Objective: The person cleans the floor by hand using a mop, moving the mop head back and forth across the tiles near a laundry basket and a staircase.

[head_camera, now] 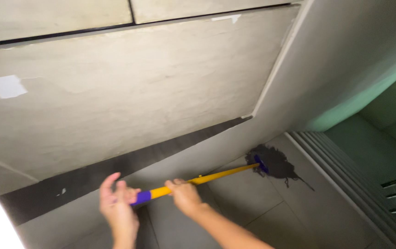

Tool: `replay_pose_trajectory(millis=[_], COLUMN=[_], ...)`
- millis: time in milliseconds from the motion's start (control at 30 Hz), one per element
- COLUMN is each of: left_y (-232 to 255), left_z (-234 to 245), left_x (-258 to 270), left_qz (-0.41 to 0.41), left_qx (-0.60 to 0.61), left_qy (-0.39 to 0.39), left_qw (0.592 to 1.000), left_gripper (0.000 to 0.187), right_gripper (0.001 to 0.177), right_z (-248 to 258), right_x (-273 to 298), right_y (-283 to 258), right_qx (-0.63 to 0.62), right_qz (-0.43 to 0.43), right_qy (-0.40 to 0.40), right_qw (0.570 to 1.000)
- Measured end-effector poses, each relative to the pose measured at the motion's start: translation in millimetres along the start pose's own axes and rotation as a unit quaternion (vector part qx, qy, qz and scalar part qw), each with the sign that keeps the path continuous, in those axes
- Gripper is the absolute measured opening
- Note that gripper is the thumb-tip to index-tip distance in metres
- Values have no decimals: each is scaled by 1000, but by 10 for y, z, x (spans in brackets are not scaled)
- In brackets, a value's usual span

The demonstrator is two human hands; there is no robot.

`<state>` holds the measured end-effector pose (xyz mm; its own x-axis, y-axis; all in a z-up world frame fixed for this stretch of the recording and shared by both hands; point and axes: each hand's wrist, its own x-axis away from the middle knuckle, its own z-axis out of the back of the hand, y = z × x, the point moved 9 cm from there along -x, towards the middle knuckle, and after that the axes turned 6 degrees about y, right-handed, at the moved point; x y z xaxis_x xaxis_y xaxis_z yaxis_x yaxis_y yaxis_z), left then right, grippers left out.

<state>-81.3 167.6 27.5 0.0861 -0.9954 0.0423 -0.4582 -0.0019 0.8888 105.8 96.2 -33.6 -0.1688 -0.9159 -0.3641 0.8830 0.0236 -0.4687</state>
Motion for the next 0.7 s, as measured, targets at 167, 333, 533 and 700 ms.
replay_pose_trajectory(millis=[167,333,533,700], left_y=[961,1329,923,415], left_z=[544,669,582,325], left_x=[-225,-405,-325,-120], left_qz=[-78,-100,-124,-110], left_qx=[-7,45,54,55], left_qy=[42,34,25,29], left_qw=[996,993,991,992], left_gripper=[23,23,18,12], right_gripper=[23,17,23,23], right_z=[-7,-90,-97,43], right_x=[-221,-429,-350,-223], right_y=[-1087,-1486,-1131,-563], right_qx=[-31,-37,-49,-1], right_qz=[22,39,51,31], right_qy=[-5,-24,-41,-71], right_qw=[999,998,997,997])
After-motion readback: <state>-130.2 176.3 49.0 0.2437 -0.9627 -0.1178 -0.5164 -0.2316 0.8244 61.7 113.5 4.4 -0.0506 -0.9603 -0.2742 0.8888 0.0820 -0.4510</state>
